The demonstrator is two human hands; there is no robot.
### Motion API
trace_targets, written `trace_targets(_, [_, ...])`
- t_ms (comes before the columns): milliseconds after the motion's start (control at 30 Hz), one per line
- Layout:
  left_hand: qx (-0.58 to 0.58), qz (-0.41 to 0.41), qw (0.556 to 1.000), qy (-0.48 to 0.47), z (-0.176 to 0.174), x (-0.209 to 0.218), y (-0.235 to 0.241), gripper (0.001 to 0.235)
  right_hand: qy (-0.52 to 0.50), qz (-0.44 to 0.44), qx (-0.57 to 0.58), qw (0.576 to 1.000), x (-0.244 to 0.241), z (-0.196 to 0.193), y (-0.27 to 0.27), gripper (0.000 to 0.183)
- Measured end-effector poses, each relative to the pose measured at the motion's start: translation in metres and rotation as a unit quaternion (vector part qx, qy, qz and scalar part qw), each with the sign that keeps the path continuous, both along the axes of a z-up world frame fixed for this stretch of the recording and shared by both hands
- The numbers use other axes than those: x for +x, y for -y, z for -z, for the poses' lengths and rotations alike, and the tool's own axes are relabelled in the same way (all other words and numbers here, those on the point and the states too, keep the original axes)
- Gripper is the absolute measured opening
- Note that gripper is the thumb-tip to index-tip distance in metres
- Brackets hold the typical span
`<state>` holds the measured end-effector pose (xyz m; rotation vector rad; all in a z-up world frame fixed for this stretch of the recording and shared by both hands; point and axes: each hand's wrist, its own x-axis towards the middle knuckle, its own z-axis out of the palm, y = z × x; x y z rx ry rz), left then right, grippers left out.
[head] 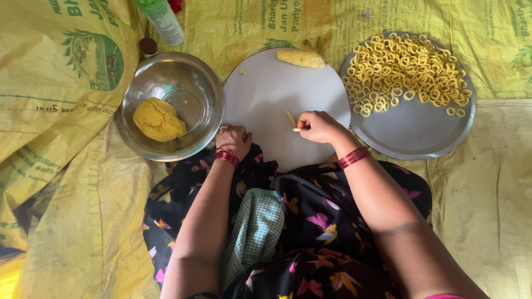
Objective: The person rolls small pieces of yellow dough into thin strips on a white board, then joins the ends to form rings and places them on a metal tray. The process is repeated continuously.
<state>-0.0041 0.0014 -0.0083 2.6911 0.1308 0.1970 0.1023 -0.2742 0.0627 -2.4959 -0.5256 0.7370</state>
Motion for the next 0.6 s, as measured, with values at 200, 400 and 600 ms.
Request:
trace_targets(200, [0.011,-0.012,1.0,-0.021,0.0,0.001,0.002,0.026,-0.096,0.023,0.325,0.941,-0.002,-0.012,-0.01,0.011])
trace_targets(400, [0.02,0.001,1.0,-0.019,0.002,0.001,0.001,0.028,-0.067,0.035,0.177,0.981,0.018,-0.011,0.018,0.023])
trace_targets(600, [0.011,-0.01,1.0,-0.006,0.002,0.001,0.001,0.028,0.071,0.011,-0.157,0.985,0.017,-0.005,0.029,0.048])
